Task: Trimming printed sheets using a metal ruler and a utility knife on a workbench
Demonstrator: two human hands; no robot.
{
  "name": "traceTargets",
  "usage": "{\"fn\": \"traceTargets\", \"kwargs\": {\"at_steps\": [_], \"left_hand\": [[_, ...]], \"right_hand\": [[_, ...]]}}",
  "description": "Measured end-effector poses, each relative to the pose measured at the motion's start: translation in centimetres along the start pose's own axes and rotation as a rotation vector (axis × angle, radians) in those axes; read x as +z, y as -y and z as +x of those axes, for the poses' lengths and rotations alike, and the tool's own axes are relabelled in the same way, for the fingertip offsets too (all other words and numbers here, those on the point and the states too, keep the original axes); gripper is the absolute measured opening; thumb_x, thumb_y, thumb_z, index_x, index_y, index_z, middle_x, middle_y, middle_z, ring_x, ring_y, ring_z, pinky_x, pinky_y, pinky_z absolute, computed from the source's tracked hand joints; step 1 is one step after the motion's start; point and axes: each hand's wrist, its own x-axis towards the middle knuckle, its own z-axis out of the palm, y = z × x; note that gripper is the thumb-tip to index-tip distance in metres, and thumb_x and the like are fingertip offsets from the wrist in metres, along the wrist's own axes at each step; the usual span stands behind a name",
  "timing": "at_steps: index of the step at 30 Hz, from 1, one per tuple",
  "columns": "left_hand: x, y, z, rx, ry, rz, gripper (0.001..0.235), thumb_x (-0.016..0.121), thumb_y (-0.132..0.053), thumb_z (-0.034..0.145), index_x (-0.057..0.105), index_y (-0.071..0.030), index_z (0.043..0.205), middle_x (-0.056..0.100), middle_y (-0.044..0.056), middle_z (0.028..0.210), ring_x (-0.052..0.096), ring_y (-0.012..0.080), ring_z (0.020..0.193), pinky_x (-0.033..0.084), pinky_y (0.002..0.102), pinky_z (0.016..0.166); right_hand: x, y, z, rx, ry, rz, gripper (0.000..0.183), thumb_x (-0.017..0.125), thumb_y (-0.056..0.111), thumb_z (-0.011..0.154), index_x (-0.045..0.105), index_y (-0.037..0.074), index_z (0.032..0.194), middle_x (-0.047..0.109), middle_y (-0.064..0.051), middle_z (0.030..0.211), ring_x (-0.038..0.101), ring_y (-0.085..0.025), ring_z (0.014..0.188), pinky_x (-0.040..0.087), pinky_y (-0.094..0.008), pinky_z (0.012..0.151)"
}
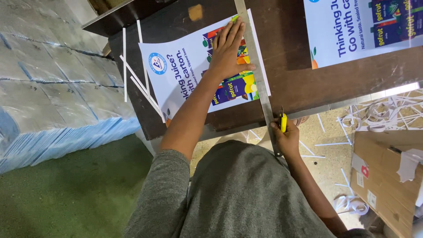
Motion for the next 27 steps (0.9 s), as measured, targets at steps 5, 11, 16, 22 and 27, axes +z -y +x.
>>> {"fn": "traceTargets", "kwargs": {"at_steps": [5, 11, 16, 22, 27], "left_hand": [[0.5, 0.3, 0.0, 0.015, -0.022, -0.045, 0.146, 0.092, -0.092, 0.085, 0.001, -0.019, 0.172, 0.0, 0.0, 0.18, 0.004, 0.0263, 0.168, 0.017, 0.054, 0.134], [-0.4, -0.1, -0.1, -0.01, 0.036, -0.071, 0.145, 0.092, -0.089, 0.088, -0.005, -0.02, 0.172, -0.006, 0.0, 0.18, 0.0, 0.0267, 0.168, 0.014, 0.057, 0.134], [-0.8, -0.4, 0.0, -0.024, 0.042, -0.076, 0.144, 0.094, -0.086, 0.087, -0.001, -0.019, 0.172, -0.003, 0.0, 0.18, 0.0, 0.0271, 0.167, 0.015, 0.058, 0.133], [-0.8, -0.5, 0.1, -0.031, 0.067, -0.058, 0.144, 0.092, -0.087, 0.087, -0.001, -0.018, 0.172, -0.003, 0.0, 0.179, -0.001, 0.0266, 0.166, 0.015, 0.059, 0.133], [-1.0, -0.5, 0.1, -0.036, 0.069, -0.037, 0.144, 0.092, -0.089, 0.086, 0.0, -0.019, 0.172, -0.002, 0.001, 0.179, 0.001, 0.0282, 0.166, 0.017, 0.061, 0.132]], "right_hand": [[0.1, -0.9, 0.2, -0.02, 0.02, 0.012, 0.013, 0.074, 0.017, 0.095, 0.074, 0.009, 0.105, 0.071, -0.003, 0.094, 0.06, -0.015, 0.086, 0.049, -0.032, 0.079], [-0.2, 1.4, -0.1, 0.063, 0.025, 0.014, 0.014, 0.075, 0.017, 0.096, 0.073, 0.01, 0.108, 0.068, -0.005, 0.096, 0.06, -0.018, 0.09, 0.05, -0.033, 0.081], [-0.1, 1.6, -0.2, 0.058, 0.018, 0.033, 0.013, 0.076, 0.017, 0.095, 0.073, 0.011, 0.106, 0.068, -0.002, 0.092, 0.058, -0.015, 0.086, 0.048, -0.031, 0.078], [0.1, 1.9, -0.2, 0.079, -0.007, 0.028, 0.013, 0.077, 0.017, 0.093, 0.075, 0.01, 0.105, 0.07, -0.002, 0.091, 0.06, -0.014, 0.084, 0.05, -0.03, 0.077], [0.5, 2.1, -0.2, 0.126, -0.023, 0.033, 0.012, 0.077, 0.017, 0.091, 0.077, 0.011, 0.102, 0.07, -0.003, 0.09, 0.062, -0.015, 0.083, 0.05, -0.031, 0.076]]}}
